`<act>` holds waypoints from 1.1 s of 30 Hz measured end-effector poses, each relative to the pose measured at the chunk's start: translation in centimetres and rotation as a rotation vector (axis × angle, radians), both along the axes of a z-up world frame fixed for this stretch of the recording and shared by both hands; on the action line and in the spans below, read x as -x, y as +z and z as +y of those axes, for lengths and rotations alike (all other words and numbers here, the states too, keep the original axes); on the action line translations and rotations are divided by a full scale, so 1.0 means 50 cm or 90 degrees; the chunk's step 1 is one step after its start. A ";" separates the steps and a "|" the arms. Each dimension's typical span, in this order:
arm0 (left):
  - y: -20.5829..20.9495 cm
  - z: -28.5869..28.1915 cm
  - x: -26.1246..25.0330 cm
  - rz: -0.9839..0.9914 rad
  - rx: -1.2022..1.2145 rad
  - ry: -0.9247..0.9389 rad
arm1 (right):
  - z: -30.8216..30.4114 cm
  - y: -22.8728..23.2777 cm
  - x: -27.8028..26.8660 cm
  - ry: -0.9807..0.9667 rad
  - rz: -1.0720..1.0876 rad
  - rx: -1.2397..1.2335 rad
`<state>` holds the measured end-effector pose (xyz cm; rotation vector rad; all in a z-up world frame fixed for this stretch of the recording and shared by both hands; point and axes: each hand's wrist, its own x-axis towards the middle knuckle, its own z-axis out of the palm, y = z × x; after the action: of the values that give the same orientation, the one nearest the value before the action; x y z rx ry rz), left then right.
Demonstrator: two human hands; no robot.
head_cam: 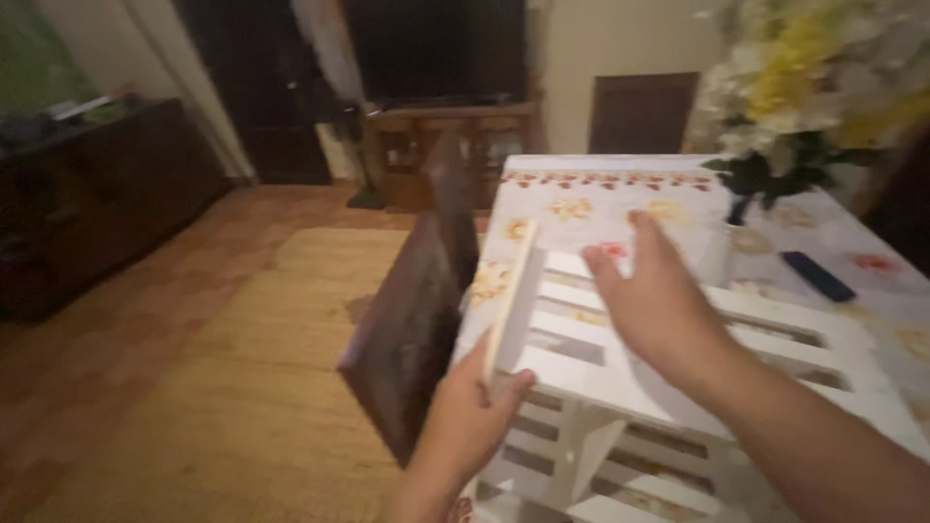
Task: The person assembles a white wooden storage unit on a dining table. They use a screwdriver to tighten screws into pre-drilled holes on the slatted panels, then flip the unit to attach a solid top panel.
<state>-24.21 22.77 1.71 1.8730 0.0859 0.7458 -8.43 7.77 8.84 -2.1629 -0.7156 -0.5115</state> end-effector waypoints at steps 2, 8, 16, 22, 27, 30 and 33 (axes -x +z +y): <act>-0.007 0.008 0.013 0.165 -0.018 0.052 | 0.082 -0.002 0.032 -0.002 0.121 0.044; -0.018 0.027 0.036 0.214 -0.122 0.002 | 0.177 -0.006 0.069 -0.045 0.301 0.159; -0.118 0.086 0.012 0.188 0.028 -0.172 | 0.198 -0.030 0.070 -0.025 0.259 0.079; -0.276 0.096 -0.062 0.239 0.440 -0.229 | 0.102 0.034 0.053 0.040 0.238 -0.052; -0.304 0.112 -0.098 0.410 0.286 0.041 | -0.048 0.156 0.017 -0.046 0.427 -0.171; -0.254 0.098 -0.149 0.411 0.440 0.057 | -0.167 0.189 -0.029 -0.060 0.459 -0.260; -0.197 0.081 -0.184 0.572 0.175 0.096 | -0.315 0.162 -0.124 -0.012 0.398 -0.277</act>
<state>-15.03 26.80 -8.15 1.8079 0.8589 -0.0659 -2.25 -8.00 16.93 -1.7679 -0.2094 0.0223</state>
